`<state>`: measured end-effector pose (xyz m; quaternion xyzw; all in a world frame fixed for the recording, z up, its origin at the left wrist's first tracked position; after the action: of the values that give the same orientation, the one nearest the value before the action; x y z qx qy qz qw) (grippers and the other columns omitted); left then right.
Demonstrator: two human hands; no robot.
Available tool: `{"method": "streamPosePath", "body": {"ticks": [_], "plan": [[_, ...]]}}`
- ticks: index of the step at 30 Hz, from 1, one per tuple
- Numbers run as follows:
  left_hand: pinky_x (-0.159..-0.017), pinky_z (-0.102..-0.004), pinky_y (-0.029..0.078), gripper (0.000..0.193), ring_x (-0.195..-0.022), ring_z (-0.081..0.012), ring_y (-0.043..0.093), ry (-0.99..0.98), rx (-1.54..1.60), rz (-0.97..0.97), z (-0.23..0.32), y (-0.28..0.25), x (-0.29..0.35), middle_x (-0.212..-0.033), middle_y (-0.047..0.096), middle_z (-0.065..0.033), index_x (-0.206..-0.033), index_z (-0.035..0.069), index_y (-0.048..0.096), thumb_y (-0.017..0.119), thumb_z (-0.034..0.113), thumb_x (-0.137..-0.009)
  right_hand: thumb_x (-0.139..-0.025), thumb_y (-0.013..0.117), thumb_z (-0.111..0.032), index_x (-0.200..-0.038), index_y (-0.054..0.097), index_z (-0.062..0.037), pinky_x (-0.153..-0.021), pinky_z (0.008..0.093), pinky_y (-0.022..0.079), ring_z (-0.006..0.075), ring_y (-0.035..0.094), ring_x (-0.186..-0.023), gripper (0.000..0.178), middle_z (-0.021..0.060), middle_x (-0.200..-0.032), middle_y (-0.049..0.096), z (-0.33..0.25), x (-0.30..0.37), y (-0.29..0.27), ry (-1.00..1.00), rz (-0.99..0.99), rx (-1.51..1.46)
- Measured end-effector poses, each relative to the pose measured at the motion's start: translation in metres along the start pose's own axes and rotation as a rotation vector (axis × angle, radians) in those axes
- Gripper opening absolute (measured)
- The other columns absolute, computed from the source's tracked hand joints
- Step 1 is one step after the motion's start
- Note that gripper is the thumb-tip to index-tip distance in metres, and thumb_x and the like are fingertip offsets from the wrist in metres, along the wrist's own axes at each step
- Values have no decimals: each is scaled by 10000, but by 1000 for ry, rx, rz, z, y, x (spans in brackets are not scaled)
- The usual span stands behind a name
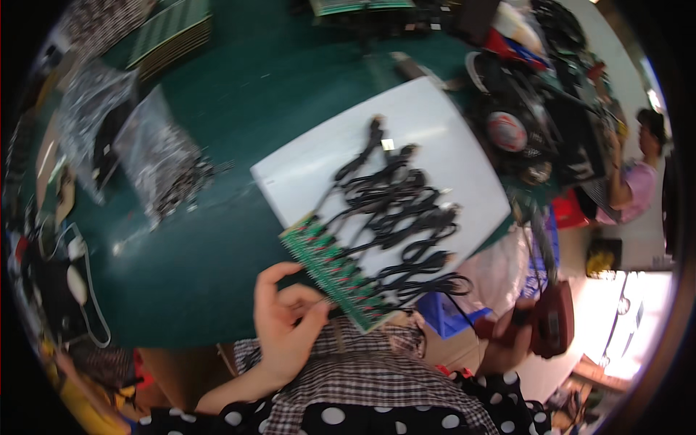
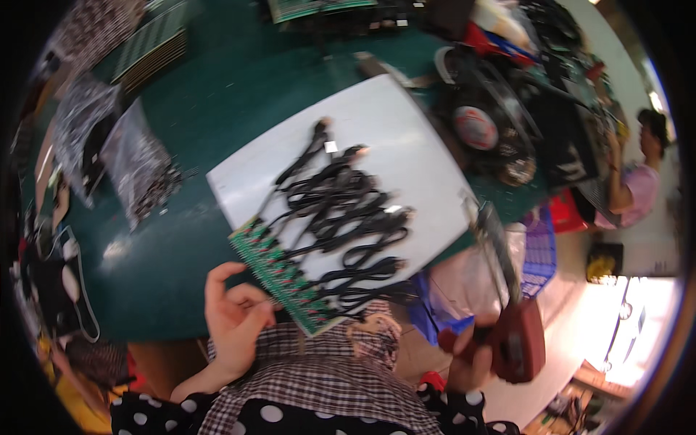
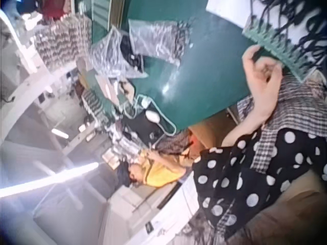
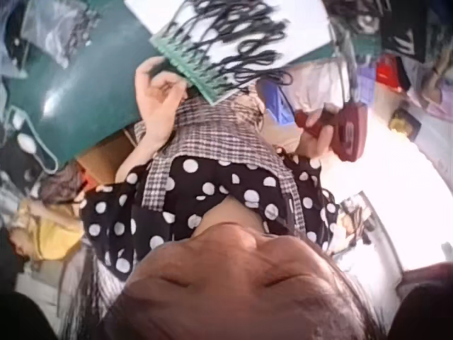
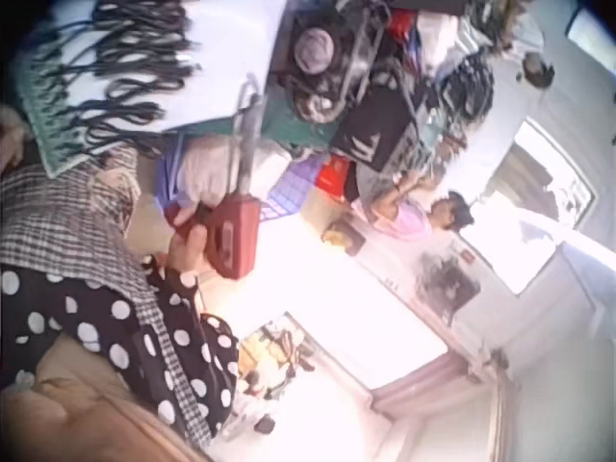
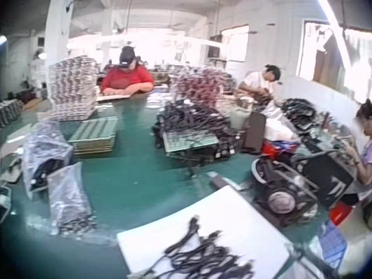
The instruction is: The person solders electronic components onto a circuit board using a soldering iron, replaces the board with another one, and solders more components onto it.
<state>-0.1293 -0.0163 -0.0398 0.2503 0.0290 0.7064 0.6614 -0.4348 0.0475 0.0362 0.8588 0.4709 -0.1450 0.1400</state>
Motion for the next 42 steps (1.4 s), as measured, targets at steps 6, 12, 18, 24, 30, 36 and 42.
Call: {"method": "streamPosePath", "body": {"ticks": [6,12,18,24,30,36,42], "plan": [[-637,-192,452,490,-697,-91,557,-18,-26,36,1,-6,-1,-771,579,-88,-1194,10,279,527,-101,-787,-714,635,-528,-1031,429,83,-377,204,321,111,449,-398,718,98,-639,508,23,43,35,630,-494,-53],[-640,-192,453,484,-695,-88,560,-30,-43,27,1,-6,-3,-753,572,-71,-1192,9,282,525,-96,-786,-684,750,-331,-1055,487,66,-534,266,429,192,575,-617,603,145,-869,596,35,64,50,901,-598,-159],[-647,-194,452,483,-698,-86,558,-27,-68,36,2,-7,-3,-753,564,-64,-1192,12,285,521,-99,-784,-672,759,-179,-1032,507,57,-562,243,442,167,584,-650,499,128,-854,604,42,74,54,1022,-621,-246],[-647,-197,452,482,-700,-86,557,-25,-61,35,1,-6,-4,-755,563,-63,-1191,15,293,522,-101,-783,-653,763,-132,-989,541,41,-578,221,441,145,586,-683,439,96,-816,602,49,82,48,1047,-667,-186],[-644,-197,453,483,-697,-86,556,-30,-52,38,1,-6,-5,-752,561,-62,-1193,15,297,524,-102,-782,-641,764,-165,-955,577,13,-595,228,450,130,588,-690,406,58,-804,601,53,82,38,946,-701,-24],[-636,-199,454,478,-691,-87,555,-33,-67,42,0,-7,-4,-751,561,-62,-1191,13,305,525,-101,-782,-605,762,-273,-898,609,-49,-608,263,451,178,592,-700,399,61,-800,593,55,79,39,896,-765,188],[-631,-197,452,473,-681,-85,551,-35,-64,39,1,-6,-4,-745,556,-59,-1188,15,308,520,-101,-782,-624,748,-295,-871,606,-66,-595,265,451,201,590,-675,366,42,-803,602,61,87,27,659,-1028,494]]}}
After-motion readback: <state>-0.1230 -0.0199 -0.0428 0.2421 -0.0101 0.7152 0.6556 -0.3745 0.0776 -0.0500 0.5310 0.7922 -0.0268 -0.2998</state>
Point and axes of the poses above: each hand's wrist, its own x-axis away from the middle knuckle, its own y-axis out of the palm, z = x × y, the point moved 9 cm from there along -x, towards the middle knuckle
